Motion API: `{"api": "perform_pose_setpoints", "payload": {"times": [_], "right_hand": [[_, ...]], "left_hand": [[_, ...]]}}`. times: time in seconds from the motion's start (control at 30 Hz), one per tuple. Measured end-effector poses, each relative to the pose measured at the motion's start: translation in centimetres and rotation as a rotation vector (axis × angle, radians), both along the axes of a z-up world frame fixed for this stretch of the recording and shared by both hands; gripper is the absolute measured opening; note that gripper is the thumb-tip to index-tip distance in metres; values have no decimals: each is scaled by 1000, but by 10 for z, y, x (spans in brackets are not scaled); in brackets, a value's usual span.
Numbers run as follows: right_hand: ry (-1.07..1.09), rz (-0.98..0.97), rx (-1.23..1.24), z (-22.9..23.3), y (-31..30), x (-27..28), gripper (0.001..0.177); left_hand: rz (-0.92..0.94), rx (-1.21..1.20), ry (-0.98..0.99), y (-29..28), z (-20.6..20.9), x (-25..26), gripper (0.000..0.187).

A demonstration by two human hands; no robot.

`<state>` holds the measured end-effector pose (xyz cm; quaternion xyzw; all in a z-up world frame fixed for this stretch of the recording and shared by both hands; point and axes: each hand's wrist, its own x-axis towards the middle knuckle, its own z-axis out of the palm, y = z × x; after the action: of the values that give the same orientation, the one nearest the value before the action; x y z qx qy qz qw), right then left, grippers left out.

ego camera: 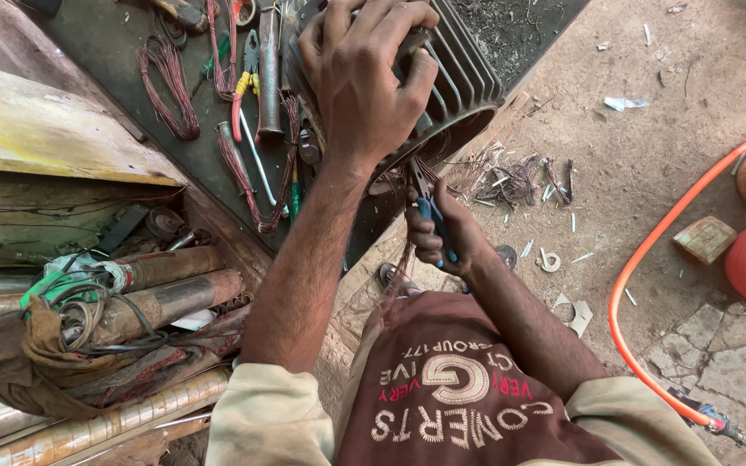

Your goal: The person uses a screwdriver and pliers to pry and cut copper windings from a motor stator. They repeatedly pull and twist the wires, then cut them with pliers, leaving bundles of stripped copper on the workbench.

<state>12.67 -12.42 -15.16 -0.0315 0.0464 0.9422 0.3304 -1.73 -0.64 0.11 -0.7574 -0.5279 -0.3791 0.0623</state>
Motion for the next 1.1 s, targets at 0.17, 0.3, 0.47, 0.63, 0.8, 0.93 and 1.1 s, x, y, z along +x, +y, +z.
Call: {"api": "perform_pose_setpoints", "payload": {"times": [0.17, 0.3, 0.47, 0.63, 0.8, 0.93, 1.1], "right_hand": [[-862, 61, 421, 22, 7, 0, 25], [-1164, 107, 565, 26, 7, -1, 27], [-1362, -11, 972, 16, 6, -6, 30], [-1376, -12, 1102, 7, 9, -3, 40], [-1305, 155, 1006, 25, 6, 12, 59], [-1288, 199, 1138, 50, -3, 37, 65], [-1732, 458, 1034, 64, 11, 58, 43]], "left_hand": [[-5, 9, -15, 2, 1, -1, 21], [-3, -54, -37, 0, 1, -2, 23], [-10, -20, -33, 0, 2, -1, 23], [-14, -51, -49, 2, 0, -1, 23], [-16, -8, -33, 3, 0, -2, 24], [-12, 24, -31, 5, -1, -1, 23], [-21, -24, -61, 6, -6, -1, 23]]}}
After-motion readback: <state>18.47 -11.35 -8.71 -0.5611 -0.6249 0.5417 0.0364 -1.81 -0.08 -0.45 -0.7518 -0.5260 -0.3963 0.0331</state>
